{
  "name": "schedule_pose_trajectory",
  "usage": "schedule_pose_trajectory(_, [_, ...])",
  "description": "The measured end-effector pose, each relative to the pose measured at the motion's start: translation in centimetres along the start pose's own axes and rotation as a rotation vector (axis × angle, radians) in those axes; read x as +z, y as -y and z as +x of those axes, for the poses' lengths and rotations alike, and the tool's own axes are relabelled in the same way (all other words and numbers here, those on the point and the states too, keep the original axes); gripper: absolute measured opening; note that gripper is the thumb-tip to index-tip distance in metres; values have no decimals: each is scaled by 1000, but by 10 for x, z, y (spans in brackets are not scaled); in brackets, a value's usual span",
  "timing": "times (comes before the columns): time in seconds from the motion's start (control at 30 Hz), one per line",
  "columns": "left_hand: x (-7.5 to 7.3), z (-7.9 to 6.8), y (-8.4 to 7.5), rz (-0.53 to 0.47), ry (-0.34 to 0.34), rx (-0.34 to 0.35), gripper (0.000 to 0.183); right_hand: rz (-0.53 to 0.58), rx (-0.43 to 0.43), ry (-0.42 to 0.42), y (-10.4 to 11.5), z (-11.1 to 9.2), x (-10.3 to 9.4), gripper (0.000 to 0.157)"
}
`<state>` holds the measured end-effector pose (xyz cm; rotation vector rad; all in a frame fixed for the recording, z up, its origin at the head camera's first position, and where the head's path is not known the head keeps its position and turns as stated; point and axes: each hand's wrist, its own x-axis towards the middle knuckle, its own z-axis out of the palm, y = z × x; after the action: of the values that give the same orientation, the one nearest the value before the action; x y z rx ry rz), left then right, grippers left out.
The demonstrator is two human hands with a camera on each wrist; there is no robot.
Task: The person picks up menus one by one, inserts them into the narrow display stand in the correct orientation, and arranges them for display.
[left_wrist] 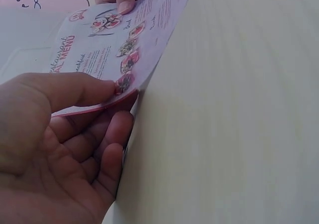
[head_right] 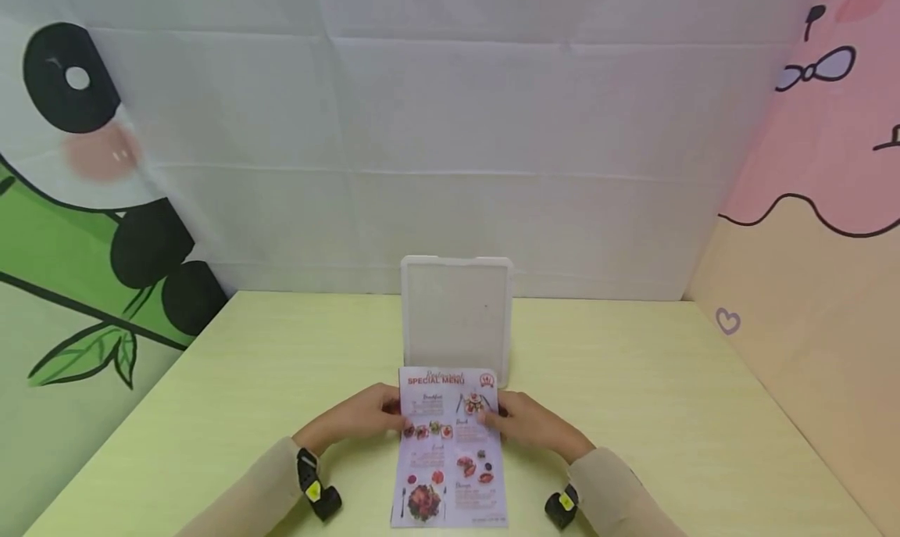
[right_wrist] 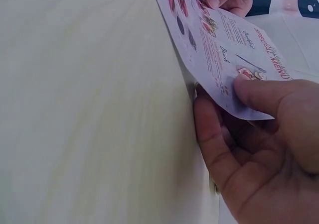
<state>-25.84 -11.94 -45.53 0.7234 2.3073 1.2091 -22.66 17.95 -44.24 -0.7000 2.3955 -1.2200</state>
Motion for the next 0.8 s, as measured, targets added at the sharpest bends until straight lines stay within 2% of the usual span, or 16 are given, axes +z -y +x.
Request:
schedule_pose_trajectory(0.3, [-5, -5, -3, -10, -13, -8, 16, 7, -7, 34, 7, 2, 4, 37])
schedule_pose_trajectory(0.6, [-6, 14, -11, -110, -18, -16, 28, 39, -62, 57, -4, 13, -20, 39])
schedule_pose_trajectory(0.8, [-8, 27, -15, -103, -89, -13, 30, 0, -73, 9, -8, 24, -35, 37])
